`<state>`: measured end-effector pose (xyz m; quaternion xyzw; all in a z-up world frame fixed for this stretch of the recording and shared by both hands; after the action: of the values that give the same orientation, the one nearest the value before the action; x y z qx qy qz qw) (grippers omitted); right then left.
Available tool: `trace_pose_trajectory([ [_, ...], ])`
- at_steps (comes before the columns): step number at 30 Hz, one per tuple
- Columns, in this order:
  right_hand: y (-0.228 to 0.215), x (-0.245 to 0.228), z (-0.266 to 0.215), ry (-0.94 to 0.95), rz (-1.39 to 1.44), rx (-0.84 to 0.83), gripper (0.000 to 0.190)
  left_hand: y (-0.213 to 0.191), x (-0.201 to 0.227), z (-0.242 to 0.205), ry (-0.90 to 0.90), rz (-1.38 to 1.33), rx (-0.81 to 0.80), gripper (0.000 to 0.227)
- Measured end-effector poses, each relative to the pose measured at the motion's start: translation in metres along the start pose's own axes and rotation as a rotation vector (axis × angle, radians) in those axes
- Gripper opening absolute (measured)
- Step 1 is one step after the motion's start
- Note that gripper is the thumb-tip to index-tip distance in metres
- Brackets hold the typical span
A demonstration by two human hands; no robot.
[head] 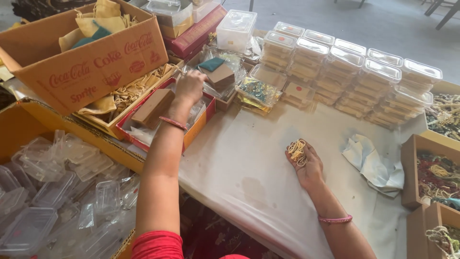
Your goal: The person sits at a table and packs jewelry items into small plastic containers. They first place a green beaded item into a container, then wipe a gold-colored necklace with a white cloth before placing it into another container. The containers are then stacked on the table.
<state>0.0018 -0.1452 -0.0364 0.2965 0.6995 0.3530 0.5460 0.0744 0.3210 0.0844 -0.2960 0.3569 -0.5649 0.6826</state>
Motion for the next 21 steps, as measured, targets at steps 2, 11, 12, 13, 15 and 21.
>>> trace_pose_trajectory([
  [2, 0.001, -0.001, -0.001, -0.002, 0.001, 0.004, 0.034, -0.001, 0.015, 0.004, 0.028, 0.088, -0.028, 0.021],
  [11, 0.005, -0.002, 0.0, 0.012, -0.003, 0.036, 0.035, 0.011, 0.031, 0.028, 0.003, 0.257, -0.101, 0.018],
  [12, 0.006, -0.002, 0.0, 0.022, 0.0, 0.033, 0.035, 0.013, 0.028, 0.031, -0.024, 0.232, -0.08, 0.018],
  [13, 0.005, -0.003, 0.001, 0.018, 0.002, 0.032, 0.035, 0.005, 0.031, 0.034, -0.022, 0.232, -0.076, 0.018],
  [15, 0.004, -0.002, 0.002, 0.036, 0.001, 0.039, 0.035, -0.014, 0.03, 0.038, -0.124, 0.065, 0.007, 0.018],
  [21, 0.009, -0.003, -0.001, 0.048, -0.019, 0.048, 0.035, -0.027, 0.056, 0.054, -0.237, -0.396, -0.082, 0.016],
])
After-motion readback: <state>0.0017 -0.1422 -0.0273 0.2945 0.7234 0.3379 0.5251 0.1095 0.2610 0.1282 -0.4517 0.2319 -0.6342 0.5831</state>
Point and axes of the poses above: each hand's wrist, its own z-axis towards the middle knuckle, its own y-axis out of the palm, x = y × z, the point moved 2 cm from there along z, towards the middle knuckle, and after that the axes turned 15 degrees about z, right-handed, at the moved point
